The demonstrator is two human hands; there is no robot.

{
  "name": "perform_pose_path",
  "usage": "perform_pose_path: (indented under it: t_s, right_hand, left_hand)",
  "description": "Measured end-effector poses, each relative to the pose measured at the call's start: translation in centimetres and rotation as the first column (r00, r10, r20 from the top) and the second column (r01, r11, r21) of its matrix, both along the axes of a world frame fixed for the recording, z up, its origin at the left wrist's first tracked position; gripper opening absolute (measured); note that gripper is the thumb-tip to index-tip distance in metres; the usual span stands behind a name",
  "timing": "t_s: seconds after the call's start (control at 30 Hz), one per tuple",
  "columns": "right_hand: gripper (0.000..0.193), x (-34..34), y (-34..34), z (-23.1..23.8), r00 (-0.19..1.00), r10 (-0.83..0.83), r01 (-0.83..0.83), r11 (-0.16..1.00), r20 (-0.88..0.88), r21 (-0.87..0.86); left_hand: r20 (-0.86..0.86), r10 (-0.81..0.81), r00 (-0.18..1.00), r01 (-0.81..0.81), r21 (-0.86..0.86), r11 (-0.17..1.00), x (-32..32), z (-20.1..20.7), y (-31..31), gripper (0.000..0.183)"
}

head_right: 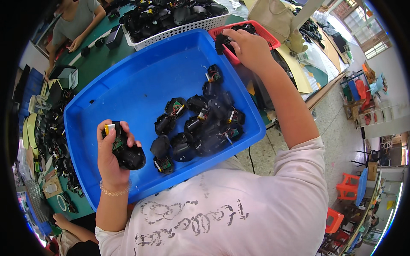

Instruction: The person assembles small electronic components and wiring into plastic device housings by hand.

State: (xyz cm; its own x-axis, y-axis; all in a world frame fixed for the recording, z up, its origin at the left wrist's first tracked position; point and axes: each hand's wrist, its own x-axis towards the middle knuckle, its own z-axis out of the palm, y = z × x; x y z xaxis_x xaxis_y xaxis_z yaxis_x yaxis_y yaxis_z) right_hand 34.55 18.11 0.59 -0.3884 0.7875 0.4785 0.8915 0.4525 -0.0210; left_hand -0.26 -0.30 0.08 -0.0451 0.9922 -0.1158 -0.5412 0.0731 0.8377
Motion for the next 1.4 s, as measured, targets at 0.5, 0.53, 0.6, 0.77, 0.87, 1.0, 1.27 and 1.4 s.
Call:
perform_pose_path:
  t_s: [0.5, 0.53, 0.6, 0.77, 0.87, 1.0, 1.27, 1.4]
  right_hand:
    - [0.038, 0.0, -0.3, 1.0, 0.991, -0.018, 0.025, 0.998, 0.135, -0.052]
    - [0.041, -0.1, -0.3, 1.1, 0.979, -0.042, 0.061, 0.994, 0.2, -0.088]
    - [0.044, -0.1, -0.3, 1.4, 0.976, -0.051, 0.075, 0.991, 0.213, -0.11]
    - [0.048, 0.6, -0.2, 2.1, 0.981, -0.081, 0.116, 0.972, 0.175, -0.202]
    - [0.042, -0.4, -0.9, 4.6, 0.975, -0.221, 0.221, 0.975, 0.027, 0.006]
    - [0.031, -5.3, -4.0, 6.2, 0.694, 0.172, -0.206, 0.978, -0.699, 0.036]
    - [0.035, -19.2, -11.0, 2.6, 0.623, 0.543, -0.732, 0.659, -0.563, -0.174]
    - [0.03, -20.8, -11.1, 2.0, 0.655, 0.551, -0.719, 0.666, -0.517, -0.202]
  left_hand:
    - [-0.001, -0.008, 1.0, 0.008, 0.008, 1.0, 0.2, 0.0, 0.0, 0.015]
    - [-0.004, -0.008, 1.0, 0.008, 0.009, 1.0, 0.2, 0.0, 0.0, 0.015]
    - [-0.006, -0.01, 1.0, 0.011, 0.011, 1.0, 0.2, 0.0, 0.0, 0.015]
    - [-0.007, -0.017, 1.0, 0.018, 0.026, 1.0, -0.1, -0.1, 0.0, 0.015]
    - [0.034, -0.003, 0.999, 0.003, -0.015, 1.0, -0.1, 0.0, -0.2, 0.015]
    - [0.127, -0.022, 0.992, 0.029, -0.049, 0.998, -0.2, -0.4, 0.2, 0.015]
    - [0.3, -0.138, 0.944, 0.157, -0.042, 0.987, -0.6, -0.2, 0.3, 0.017]
    - [0.262, -0.089, 0.961, 0.103, -0.041, 0.994, -0.9, -0.1, 0.3, 0.018]
